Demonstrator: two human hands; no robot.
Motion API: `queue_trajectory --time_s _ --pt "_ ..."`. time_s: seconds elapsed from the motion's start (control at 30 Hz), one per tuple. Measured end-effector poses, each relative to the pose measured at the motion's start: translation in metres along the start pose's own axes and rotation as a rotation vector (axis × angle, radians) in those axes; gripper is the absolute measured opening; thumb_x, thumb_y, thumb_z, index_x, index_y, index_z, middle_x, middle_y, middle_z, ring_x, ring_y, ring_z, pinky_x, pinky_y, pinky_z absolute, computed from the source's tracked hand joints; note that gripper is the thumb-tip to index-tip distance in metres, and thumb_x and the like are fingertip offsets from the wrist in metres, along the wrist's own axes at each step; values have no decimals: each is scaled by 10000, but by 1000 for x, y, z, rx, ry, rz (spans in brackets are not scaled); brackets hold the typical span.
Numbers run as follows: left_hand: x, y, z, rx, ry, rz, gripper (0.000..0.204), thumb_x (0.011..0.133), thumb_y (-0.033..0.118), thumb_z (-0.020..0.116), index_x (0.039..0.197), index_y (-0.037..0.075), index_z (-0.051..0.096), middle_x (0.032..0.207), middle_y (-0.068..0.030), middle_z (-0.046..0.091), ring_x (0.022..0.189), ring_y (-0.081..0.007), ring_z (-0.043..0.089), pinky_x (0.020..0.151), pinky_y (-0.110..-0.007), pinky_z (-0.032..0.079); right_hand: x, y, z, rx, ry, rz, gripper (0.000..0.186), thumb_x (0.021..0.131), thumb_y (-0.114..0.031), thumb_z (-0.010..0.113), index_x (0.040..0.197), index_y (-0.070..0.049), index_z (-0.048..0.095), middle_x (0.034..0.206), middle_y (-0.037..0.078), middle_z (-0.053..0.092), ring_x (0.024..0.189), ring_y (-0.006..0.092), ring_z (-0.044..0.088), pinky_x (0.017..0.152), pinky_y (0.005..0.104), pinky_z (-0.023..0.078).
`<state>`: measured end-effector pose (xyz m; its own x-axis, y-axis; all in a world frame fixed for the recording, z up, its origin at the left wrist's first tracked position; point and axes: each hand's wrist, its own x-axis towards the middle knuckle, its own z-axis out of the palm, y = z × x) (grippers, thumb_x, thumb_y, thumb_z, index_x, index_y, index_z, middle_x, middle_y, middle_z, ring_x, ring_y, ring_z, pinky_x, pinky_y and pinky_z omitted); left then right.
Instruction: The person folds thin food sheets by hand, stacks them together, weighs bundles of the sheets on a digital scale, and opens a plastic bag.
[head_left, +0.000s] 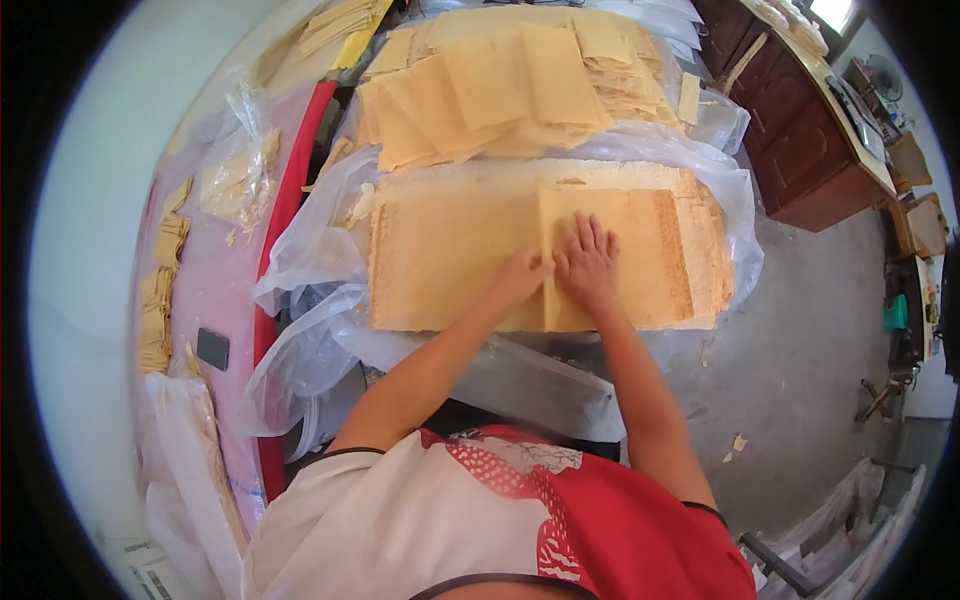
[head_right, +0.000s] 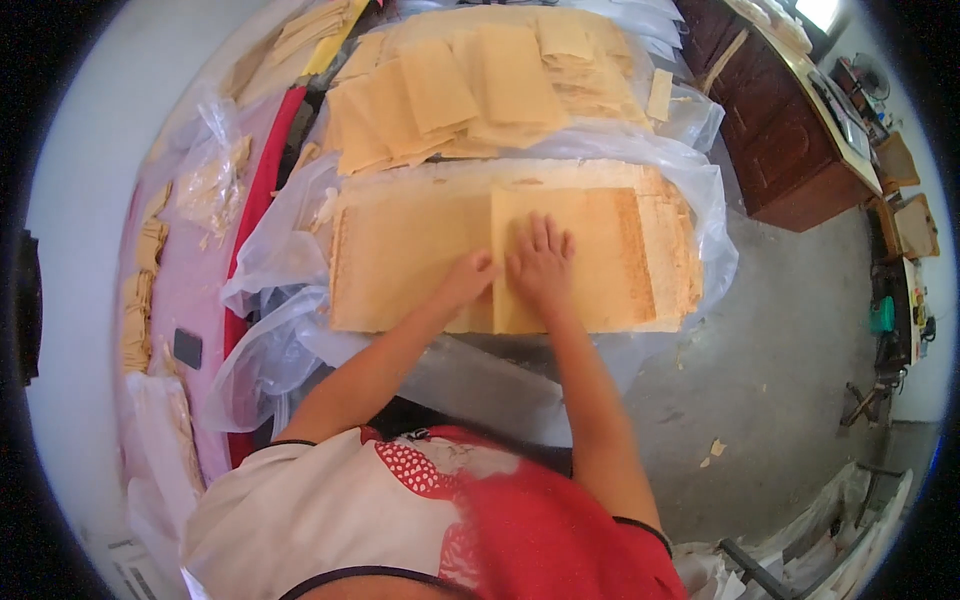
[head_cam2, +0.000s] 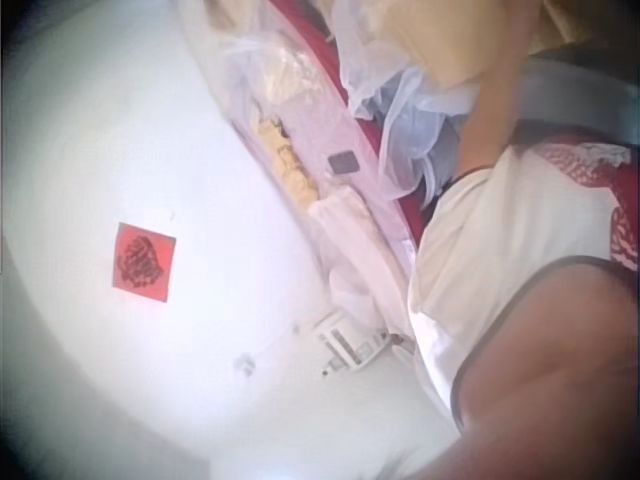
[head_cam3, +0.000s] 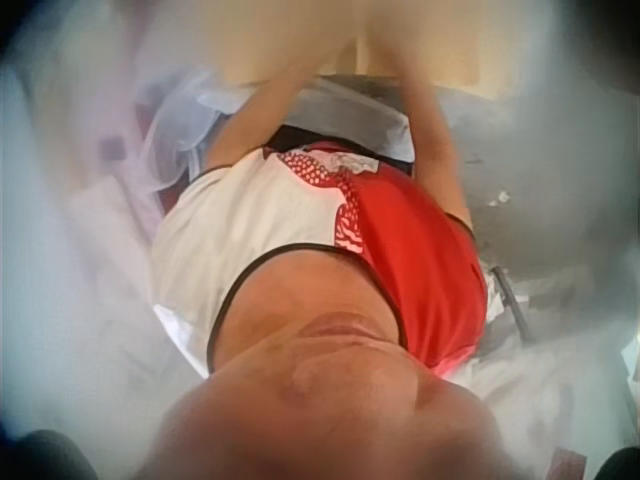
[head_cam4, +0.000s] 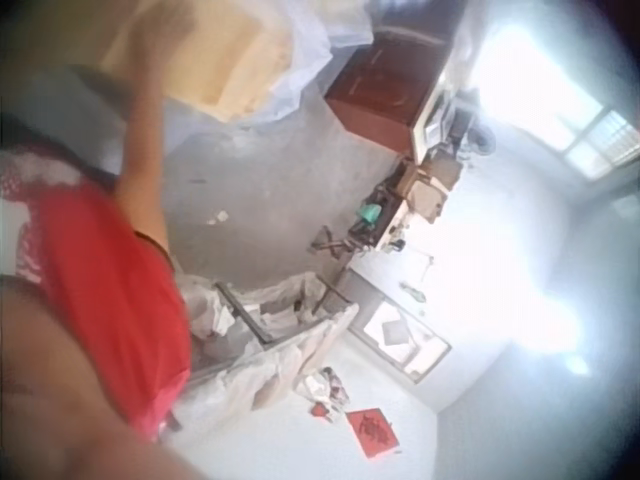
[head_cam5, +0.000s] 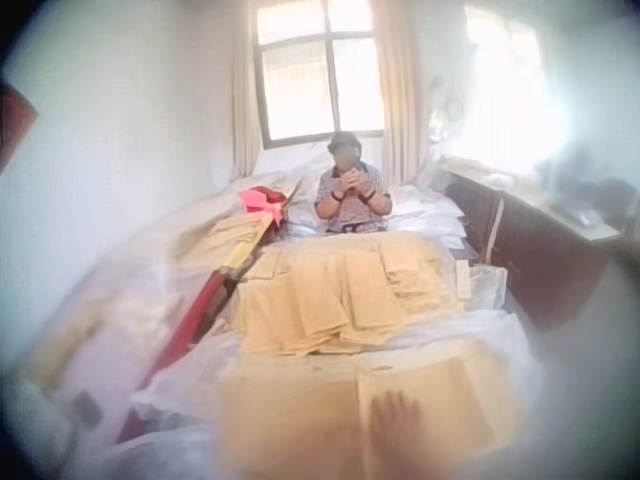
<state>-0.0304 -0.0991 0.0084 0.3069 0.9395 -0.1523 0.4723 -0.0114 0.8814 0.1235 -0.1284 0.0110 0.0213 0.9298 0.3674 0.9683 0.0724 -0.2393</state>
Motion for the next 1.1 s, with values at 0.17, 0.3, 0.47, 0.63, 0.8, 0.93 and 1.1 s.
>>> queue_trajectory --time_s 0.17,0.3,0.47,0.63,0.8,0.93,1.1 --pt "-46 34 8 -677 -356 -472 287 884 251 547 1070 33 526 993 -47 608 832 -152 608 703 -300 505 0 4 6 -59 56 -59 429 857 -334 487 1229 -120 496 1403 94 352 1295 283 311 1038 500 189" --pt "-36 21 18 -805 -375 -386 271 895 254 522 1069 46 536 999 -47 610 851 -155 612 722 -299 508 -4 31 -1 216 -53 23 458 854 -343 500 1239 -96 479 1355 137 406 1257 330 356 1023 481 242" --pt "-36 23 -11 -1137 -402 -303 259 899 232 497 1067 44 556 981 -50 620 850 -161 610 737 -316 499 -55 1 -61 466 -120 -126 429 867 -300 497 1222 -59 490 1236 173 512 1167 356 444 984 447 316" --pt "-28 45 -8 -398 -360 -3 331 877 248 501 1113 18 529 1010 -115 607 880 -245 597 769 -349 472 -71 2 -46 398 -37 192 334 840 -281 552 1049 -22 579 939 187 617 895 344 567 819 430 402" --pt "-18 9 15 530 189 694 467 799 305 567 1181 48 490 1207 -188 489 1123 -351 456 921 -437 379 -70 33 -16 683 -66 648 233 876 -257 551 844 -28 585 730 96 551 675 172 504 596 326 387" --pt "-25 -6 4 733 121 600 583 748 345 607 1257 108 453 1349 -177 349 1279 -347 277 1013 -527 250 -50 38 -65 1206 176 777 225 894 -235 554 888 -13 590 788 10 579 686 108 508 610 275 405" --pt "-23 6 9 805 56 603 603 751 365 598 1284 129 446 1374 -169 324 1307 -329 239 1023 -544 224 -46 115 -122 1577 531 707 300 921 -210 507 1131 3 536 1053 79 610 954 175 580 860 306 453"
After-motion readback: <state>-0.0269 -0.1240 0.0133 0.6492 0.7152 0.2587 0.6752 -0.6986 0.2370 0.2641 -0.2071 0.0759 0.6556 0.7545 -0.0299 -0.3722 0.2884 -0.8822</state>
